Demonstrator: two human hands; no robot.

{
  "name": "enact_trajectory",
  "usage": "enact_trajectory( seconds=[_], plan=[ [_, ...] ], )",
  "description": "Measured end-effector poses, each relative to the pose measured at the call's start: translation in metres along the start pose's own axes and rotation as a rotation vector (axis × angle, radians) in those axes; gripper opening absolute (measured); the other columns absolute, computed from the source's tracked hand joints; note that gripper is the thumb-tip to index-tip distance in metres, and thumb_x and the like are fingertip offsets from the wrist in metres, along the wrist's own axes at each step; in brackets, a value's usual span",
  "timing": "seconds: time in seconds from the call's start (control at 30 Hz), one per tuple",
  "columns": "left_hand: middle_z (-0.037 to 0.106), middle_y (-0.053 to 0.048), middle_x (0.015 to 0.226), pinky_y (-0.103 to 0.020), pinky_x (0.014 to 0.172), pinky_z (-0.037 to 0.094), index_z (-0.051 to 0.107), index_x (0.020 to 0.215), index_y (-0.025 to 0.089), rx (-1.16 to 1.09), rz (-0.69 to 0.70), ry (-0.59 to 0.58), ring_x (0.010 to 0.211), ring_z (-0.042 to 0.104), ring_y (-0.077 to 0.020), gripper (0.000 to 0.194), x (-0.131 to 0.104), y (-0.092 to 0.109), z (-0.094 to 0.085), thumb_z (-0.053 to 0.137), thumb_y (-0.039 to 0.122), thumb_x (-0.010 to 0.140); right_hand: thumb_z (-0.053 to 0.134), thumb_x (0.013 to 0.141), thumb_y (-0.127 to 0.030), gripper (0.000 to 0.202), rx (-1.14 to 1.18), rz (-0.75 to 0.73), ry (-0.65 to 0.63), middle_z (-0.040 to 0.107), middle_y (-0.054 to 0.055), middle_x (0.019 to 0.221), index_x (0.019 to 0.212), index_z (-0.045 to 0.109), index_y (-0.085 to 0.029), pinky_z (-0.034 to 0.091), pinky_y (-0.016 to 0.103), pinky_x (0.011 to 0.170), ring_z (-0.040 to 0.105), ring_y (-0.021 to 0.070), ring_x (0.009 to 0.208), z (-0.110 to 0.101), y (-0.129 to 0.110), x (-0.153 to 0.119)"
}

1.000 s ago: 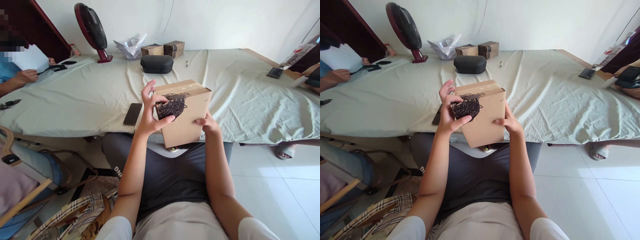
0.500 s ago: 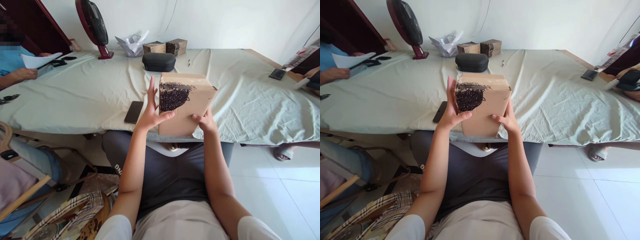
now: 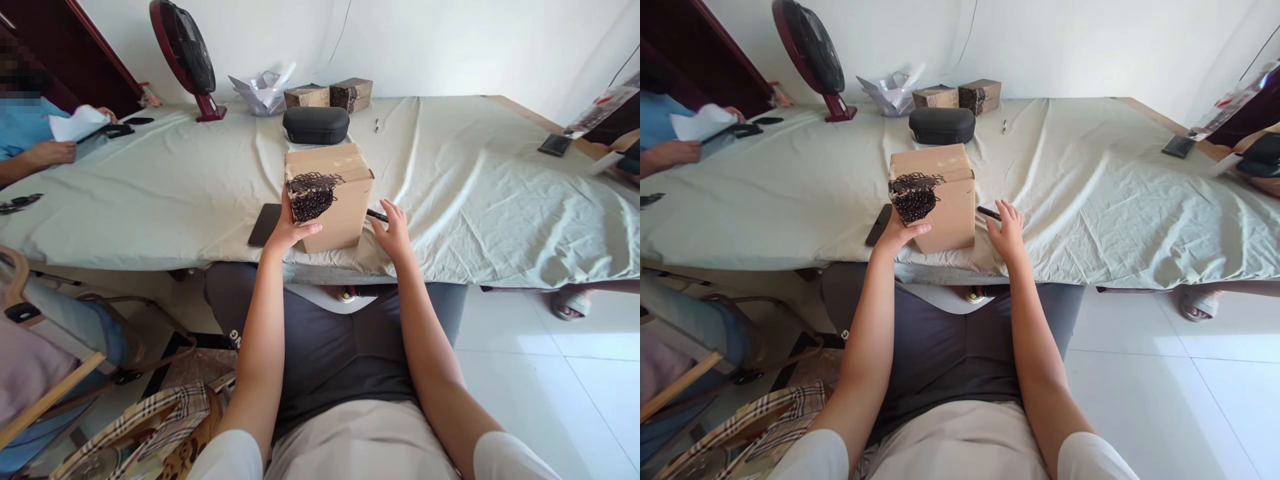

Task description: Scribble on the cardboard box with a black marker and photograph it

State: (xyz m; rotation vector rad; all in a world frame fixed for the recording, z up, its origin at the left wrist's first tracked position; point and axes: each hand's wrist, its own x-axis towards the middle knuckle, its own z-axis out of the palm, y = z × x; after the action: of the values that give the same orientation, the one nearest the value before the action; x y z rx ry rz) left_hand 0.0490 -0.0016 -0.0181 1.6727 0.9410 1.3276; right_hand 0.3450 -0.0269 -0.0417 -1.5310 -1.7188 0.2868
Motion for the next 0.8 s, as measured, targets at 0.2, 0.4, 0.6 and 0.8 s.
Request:
enact_trajectory(
  seconds=[0.2,0.4,0.6,0.8],
  plan=[
    [0.059,-0.02,0.158,-0.052,0.129,0.041,0.049,0.151,0.025,-0.029,-0.048,-0.017,0.156,0.051,-0.0402,0.116,-0.002,0.002,0.001,0.099,0.068,0.056,0.047,0.1,-0.028,0.058,-0.357,0.147,-0.113,0.062,0.021,0.152,0.156,0.061,-0.018,0.017,0.075,0.128,0.046,0.0451,0.145,0.017,-0.001,-0.004],
    [0.058,-0.02,0.16,-0.052,0.127,0.043,0.05,0.15,0.023,-0.037,-0.078,-0.019,0.152,0.054,-0.0404,0.114,-0.003,0.004,0.0,0.1,0.064,0.056,0.044,0.105,-0.033,0.042,-0.377,0.189,-0.131,0.066,0.022,0.137,0.133,0.073,-0.021,0.031,0.067,0.115,0.05,0.0443,0.132,0.012,-0.009,-0.004],
    [0.06,-0.022,0.156,-0.05,0.125,0.045,0.055,0.144,0.021,-0.026,-0.042,-0.018,0.153,0.053,-0.0414,0.109,-0.001,0.002,0.0,0.099,0.066,0.056,0.035,0.108,-0.03,0.043,-0.294,0.163,-0.03,0.072,0.02,0.139,0.136,0.067,-0.02,0.033,0.056,0.11,0.055,0.0404,0.129,0.014,-0.006,-0.002],
    [0.06,-0.019,0.158,-0.052,0.127,0.043,0.049,0.153,0.024,-0.055,-0.051,-0.018,0.152,0.055,-0.04,0.115,-0.002,0.005,0.0,0.1,0.062,0.057,0.035,0.111,-0.035,0.045,-0.339,0.125,-0.077,0.077,0.019,0.131,0.139,0.069,-0.023,0.038,0.049,0.103,0.064,0.0381,0.125,0.008,-0.011,-0.003]
  ],
)
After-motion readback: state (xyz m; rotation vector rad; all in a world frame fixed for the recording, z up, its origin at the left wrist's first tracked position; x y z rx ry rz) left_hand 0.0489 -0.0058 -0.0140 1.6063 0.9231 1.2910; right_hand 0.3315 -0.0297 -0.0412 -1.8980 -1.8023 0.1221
